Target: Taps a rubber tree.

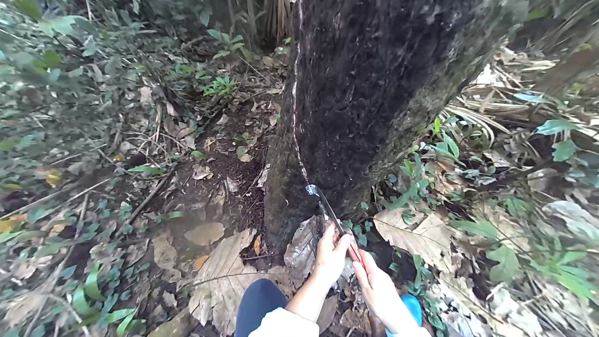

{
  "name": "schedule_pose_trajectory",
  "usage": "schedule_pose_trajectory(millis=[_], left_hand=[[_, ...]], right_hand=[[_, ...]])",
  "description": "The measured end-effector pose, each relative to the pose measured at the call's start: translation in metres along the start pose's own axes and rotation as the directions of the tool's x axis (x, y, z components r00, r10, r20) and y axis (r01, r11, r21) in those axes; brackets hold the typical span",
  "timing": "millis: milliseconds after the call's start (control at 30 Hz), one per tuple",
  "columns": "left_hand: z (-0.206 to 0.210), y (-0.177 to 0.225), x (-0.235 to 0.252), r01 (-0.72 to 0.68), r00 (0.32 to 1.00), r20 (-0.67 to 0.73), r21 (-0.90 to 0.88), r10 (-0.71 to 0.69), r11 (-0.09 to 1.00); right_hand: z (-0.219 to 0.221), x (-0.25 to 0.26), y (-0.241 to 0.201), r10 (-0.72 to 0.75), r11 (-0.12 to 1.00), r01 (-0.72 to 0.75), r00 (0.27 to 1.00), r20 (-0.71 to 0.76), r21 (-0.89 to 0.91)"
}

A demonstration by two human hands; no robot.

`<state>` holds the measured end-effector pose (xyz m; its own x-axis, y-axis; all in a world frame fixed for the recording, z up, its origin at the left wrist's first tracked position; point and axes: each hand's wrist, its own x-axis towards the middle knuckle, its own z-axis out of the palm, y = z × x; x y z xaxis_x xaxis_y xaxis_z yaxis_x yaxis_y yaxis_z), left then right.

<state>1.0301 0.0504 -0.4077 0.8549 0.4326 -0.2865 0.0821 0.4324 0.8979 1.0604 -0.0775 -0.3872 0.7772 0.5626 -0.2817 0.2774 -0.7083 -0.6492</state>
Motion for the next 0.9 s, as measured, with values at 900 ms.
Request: schedule_pose_trajectory(millis=[900], left_hand=[[-0.01,-0.015,0.014,-0.12,0.992,0.06,0.079,0.115,0.99]], right_hand=[[0.018,0.007,-0.006,0.054,0.981,-0.065,0.996,-0.066,-0.183]])
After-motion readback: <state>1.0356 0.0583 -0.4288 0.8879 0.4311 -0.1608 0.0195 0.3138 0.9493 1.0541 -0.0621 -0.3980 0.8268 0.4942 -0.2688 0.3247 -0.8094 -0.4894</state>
